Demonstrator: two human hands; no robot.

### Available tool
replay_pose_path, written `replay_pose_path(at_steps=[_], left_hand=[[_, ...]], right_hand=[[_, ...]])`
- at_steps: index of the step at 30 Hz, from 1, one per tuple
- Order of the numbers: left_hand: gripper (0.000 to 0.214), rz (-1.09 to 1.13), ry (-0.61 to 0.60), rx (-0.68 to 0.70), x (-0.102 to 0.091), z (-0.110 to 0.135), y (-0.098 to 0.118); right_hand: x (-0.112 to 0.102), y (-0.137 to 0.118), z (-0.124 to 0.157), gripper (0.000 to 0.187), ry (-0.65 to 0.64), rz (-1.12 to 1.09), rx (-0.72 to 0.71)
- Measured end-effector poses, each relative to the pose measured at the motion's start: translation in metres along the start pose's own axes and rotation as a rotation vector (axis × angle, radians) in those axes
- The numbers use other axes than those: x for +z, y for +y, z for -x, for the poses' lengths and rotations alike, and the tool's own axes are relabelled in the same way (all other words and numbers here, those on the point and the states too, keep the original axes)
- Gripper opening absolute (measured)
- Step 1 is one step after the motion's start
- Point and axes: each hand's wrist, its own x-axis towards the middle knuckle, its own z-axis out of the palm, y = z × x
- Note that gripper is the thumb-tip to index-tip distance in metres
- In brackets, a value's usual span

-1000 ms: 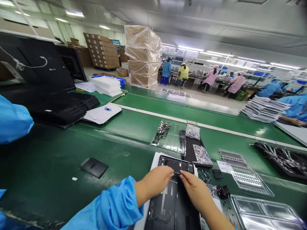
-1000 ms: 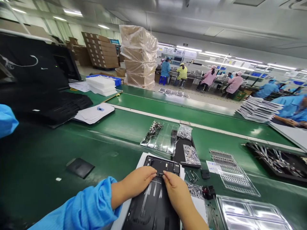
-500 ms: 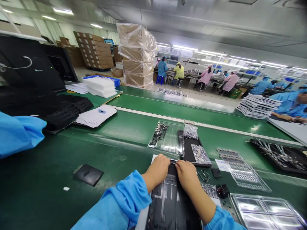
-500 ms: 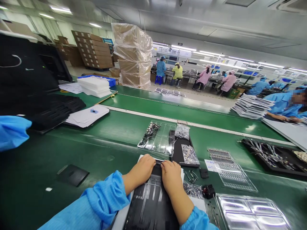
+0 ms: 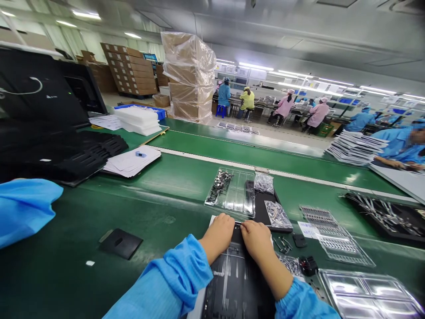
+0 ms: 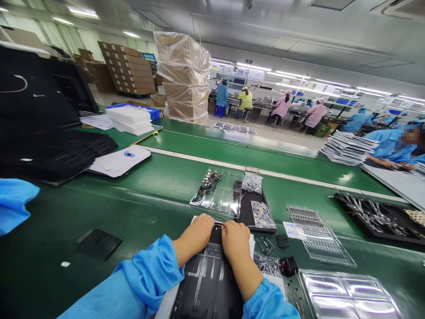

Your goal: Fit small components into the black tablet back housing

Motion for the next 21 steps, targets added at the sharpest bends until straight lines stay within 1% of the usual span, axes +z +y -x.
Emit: replay_pose_path(at_steps=[4,9,12,17,21], left_hand=[[0.025,-0.014,-0.005,0.013,-0.001,-0.001,0.001],[0.024,-0.022,-0.011,0.025,-0.003,-0.001,-0.001],[0.024,-0.018,-0.016,0.031,-0.003,0.0,-0.002],[0.023,-0.011,-0.032,0.033,-0.003,0.0,-0.003],[0.023,-0.011,-0.042,0.04,-0.003,-0.001,-0.006]], right_hand=[[-0.003,-0.001,-0.002,0.025,-0.01,-0.001,0.008],[-0.007,0.003,-0.002,0.021,-0.013,-0.024,-0.017],[-0.002,0.009,0.002,0.022,0.015,-0.048,-0.036],[0.013,0.014,0.01,0.023,0.089,-0.065,-0.038],[0.018,0.015,0.013,0.022,0.125,-0.078,-0.03]])
